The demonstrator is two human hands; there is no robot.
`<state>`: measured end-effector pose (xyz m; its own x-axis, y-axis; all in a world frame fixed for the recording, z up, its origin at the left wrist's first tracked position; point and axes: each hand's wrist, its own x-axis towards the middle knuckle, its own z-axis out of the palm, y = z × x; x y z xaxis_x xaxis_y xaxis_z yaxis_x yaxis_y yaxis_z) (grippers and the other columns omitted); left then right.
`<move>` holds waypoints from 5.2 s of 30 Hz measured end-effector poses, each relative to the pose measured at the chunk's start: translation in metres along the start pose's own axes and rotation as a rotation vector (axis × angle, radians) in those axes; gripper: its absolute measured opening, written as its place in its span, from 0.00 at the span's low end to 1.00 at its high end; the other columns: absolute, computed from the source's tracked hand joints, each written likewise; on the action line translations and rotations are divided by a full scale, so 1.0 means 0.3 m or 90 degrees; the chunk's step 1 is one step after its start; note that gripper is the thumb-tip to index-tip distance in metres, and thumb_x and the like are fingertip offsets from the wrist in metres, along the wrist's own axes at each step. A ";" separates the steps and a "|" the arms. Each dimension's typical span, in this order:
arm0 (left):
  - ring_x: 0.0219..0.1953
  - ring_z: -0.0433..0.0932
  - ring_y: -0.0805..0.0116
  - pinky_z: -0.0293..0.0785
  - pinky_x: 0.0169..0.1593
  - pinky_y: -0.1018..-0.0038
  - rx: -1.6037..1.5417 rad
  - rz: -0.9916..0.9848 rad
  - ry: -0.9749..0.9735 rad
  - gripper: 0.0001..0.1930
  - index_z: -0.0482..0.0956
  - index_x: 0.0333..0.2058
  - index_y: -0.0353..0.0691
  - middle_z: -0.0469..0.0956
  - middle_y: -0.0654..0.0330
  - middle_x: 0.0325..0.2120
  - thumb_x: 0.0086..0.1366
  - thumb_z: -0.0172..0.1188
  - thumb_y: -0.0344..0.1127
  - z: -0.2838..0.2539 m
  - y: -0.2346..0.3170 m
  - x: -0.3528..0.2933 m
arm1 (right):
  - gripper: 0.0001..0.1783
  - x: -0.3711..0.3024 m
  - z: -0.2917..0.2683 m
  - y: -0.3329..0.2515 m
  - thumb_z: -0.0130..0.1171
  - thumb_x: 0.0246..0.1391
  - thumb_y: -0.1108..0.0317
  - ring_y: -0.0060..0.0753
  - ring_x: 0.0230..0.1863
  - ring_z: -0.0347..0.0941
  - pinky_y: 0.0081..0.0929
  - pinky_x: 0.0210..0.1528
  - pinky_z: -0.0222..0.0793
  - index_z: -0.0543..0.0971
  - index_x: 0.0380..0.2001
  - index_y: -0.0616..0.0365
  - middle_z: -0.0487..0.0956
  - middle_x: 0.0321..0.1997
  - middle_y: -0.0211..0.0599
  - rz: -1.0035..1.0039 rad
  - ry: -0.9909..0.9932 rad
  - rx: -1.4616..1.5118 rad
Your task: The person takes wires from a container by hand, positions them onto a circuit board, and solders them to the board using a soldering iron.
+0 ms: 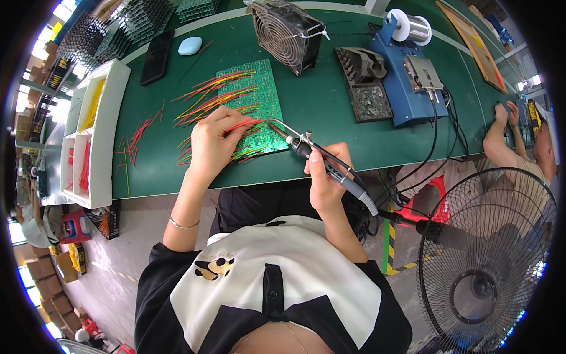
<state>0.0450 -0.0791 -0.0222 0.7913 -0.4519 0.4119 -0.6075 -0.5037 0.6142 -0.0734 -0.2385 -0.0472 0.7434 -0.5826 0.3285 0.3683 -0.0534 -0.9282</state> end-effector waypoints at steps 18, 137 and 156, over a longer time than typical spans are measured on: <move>0.21 0.74 0.67 0.69 0.25 0.75 -0.005 0.009 -0.039 0.05 0.80 0.26 0.41 0.75 0.64 0.24 0.47 0.60 0.27 -0.016 0.003 0.015 | 0.08 0.006 0.000 0.000 0.51 0.53 0.67 0.11 0.12 0.58 0.09 0.14 0.48 0.66 0.27 0.60 0.68 0.14 0.29 -0.017 -0.002 -0.014; 0.21 0.74 0.72 0.70 0.25 0.80 -0.185 -0.040 -0.004 0.05 0.80 0.24 0.38 0.73 0.63 0.21 0.44 0.62 0.23 -0.018 0.011 -0.076 | 0.11 -0.038 -0.060 -0.016 0.52 0.51 0.68 0.18 0.14 0.61 0.15 0.17 0.57 0.64 0.27 0.64 0.67 0.17 0.34 0.021 0.032 0.100; 0.20 0.73 0.70 0.69 0.23 0.79 -0.120 -0.010 -0.027 0.05 0.78 0.23 0.38 0.73 0.64 0.21 0.43 0.62 0.24 -0.014 0.007 -0.076 | 0.10 -0.043 -0.047 -0.028 0.50 0.48 0.68 0.16 0.13 0.52 0.15 0.16 0.51 0.62 0.23 0.60 0.63 0.15 0.30 0.061 0.036 0.084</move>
<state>0.0261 -0.0668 -0.0275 0.7946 -0.4775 0.3750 -0.5677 -0.3655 0.7377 -0.0941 -0.2420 -0.0461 0.7473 -0.6251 0.2253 0.3694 0.1090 -0.9229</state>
